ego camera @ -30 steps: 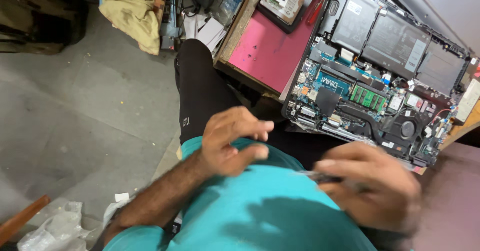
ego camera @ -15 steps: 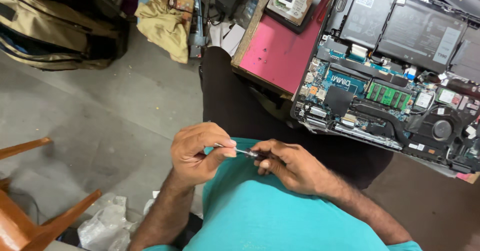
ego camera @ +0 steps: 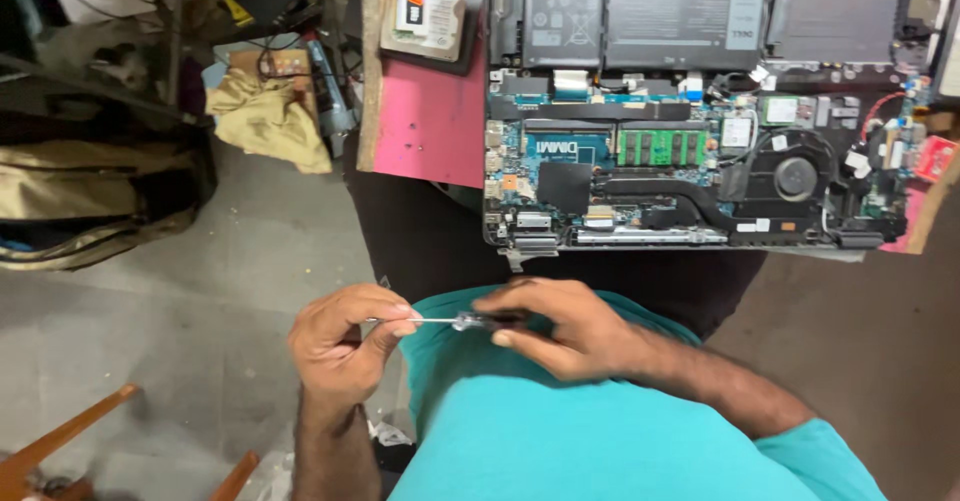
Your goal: The person works on the internal components of an open laptop, using a small screwdriver to loosen and tighten screws on the motherboard and around various connectors. The person also handles small internal cables and connectors, plugging and unplugging them by hand.
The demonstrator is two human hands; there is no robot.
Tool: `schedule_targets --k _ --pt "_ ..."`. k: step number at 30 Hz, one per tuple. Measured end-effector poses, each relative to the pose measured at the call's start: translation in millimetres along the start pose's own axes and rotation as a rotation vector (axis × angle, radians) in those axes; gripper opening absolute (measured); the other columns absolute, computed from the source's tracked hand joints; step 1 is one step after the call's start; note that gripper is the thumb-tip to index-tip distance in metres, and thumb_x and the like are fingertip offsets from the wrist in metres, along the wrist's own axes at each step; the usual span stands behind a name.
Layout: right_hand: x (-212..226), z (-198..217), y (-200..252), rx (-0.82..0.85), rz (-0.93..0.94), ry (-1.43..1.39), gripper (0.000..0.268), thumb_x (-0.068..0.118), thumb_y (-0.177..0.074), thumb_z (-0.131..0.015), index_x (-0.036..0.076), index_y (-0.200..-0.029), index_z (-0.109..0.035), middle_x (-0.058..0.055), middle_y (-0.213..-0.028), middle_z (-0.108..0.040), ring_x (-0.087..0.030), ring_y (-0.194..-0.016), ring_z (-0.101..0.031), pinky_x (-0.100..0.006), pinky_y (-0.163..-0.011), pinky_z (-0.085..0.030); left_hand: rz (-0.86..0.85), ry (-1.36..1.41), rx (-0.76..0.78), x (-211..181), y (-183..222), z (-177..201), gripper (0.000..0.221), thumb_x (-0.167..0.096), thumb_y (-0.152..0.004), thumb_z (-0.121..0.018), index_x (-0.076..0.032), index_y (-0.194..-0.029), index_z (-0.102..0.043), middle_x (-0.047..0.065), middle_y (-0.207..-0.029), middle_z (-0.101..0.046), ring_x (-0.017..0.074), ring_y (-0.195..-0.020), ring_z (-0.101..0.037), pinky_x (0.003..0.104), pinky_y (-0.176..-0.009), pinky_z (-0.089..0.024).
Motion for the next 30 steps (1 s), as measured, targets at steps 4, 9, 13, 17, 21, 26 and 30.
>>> schedule_targets --k 4,9,13,17,21,26,30 --pt "36 29 20 -0.069 0.149 0.138 0.029 0.011 -0.092 -0.08 0.004 -0.116 -0.066 -0.013 -0.096 -0.07 -0.026 -0.083 -0.071 -0.034 -0.07 -0.057 -0.002 0.139 0.23 6 -5 -28 0.014 0.004 -0.084 -0.08 -0.002 -0.094 -0.072 0.011 -0.083 -0.074 0.02 -0.075 -0.074 0.03 -0.067 -0.058" --pt "80 48 21 -0.069 0.358 0.2 0.033 0.021 -0.103 -0.072 0.001 -0.116 -0.048 -0.032 -0.127 -0.063 -0.039 -0.111 -0.075 -0.042 -0.087 -0.066 -0.056 0.316 0.319 1 -8 -72 0.015 0.004 -0.087 -0.079 -0.002 -0.099 -0.073 0.009 -0.083 -0.074 0.0208 -0.076 -0.074 0.03 -0.068 -0.058" --pt "101 53 8 -0.055 0.264 0.261 0.027 0.01 -0.1 -0.067 0.008 -0.114 -0.044 -0.032 -0.12 -0.067 -0.04 -0.107 -0.078 -0.043 -0.085 -0.069 -0.12 0.341 0.248 -3 -12 -80 0.018 0.004 -0.09 -0.079 -0.003 -0.105 -0.073 0.009 -0.087 -0.074 0.0203 -0.078 -0.073 0.031 -0.069 -0.058" --pt "131 75 -2 -0.246 0.35 0.151 0.032 0.013 -0.1 -0.067 0.005 -0.113 -0.039 -0.029 -0.109 -0.064 -0.038 -0.103 -0.075 -0.051 -0.086 -0.068 -0.287 0.053 -0.01 -10 -11 -66 0.024 -0.004 -0.086 -0.087 -0.005 -0.103 -0.07 0.008 -0.089 -0.072 0.0179 -0.081 -0.071 0.03 -0.07 -0.056" --pt "120 94 -21 -0.269 0.276 0.493 0.02 0.013 -0.101 -0.061 -0.002 -0.099 -0.048 -0.028 -0.108 -0.07 -0.029 -0.092 -0.077 -0.034 -0.07 -0.058 -0.144 -0.025 -0.162 8 -12 -60 0.024 -0.005 -0.088 -0.088 -0.004 -0.105 -0.07 0.007 -0.091 -0.071 0.013 -0.076 -0.066 0.026 -0.066 -0.054" --pt "100 80 -34 -0.215 0.068 0.638 0.02 0.01 -0.103 -0.064 -0.001 -0.098 -0.048 -0.026 -0.111 -0.073 -0.016 -0.082 -0.074 -0.022 -0.055 -0.054 -0.125 -0.027 -0.189 15 -15 -61 0.032 -0.011 -0.088 -0.089 -0.006 -0.111 -0.068 0.007 -0.098 -0.07 0.0134 -0.081 -0.069 0.026 -0.07 -0.057" --pt "109 66 -49 -0.185 0.132 0.659 0.017 0.009 -0.107 -0.061 0.002 -0.102 -0.047 -0.024 -0.109 -0.071 -0.024 -0.097 -0.076 -0.025 -0.063 -0.057 -0.106 -0.049 -0.192 18 -18 -62 0.034 -0.013 -0.086 -0.09 -0.007 -0.111 -0.067 0.006 -0.097 -0.07 0.0132 -0.08 -0.069 0.026 -0.071 -0.059"
Point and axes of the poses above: each hand's wrist, its own y-axis away from the middle knuckle, its own z-axis out of the back of the hand, x = y × z, the point moved 10 cm from there along -y, towards the middle knuckle
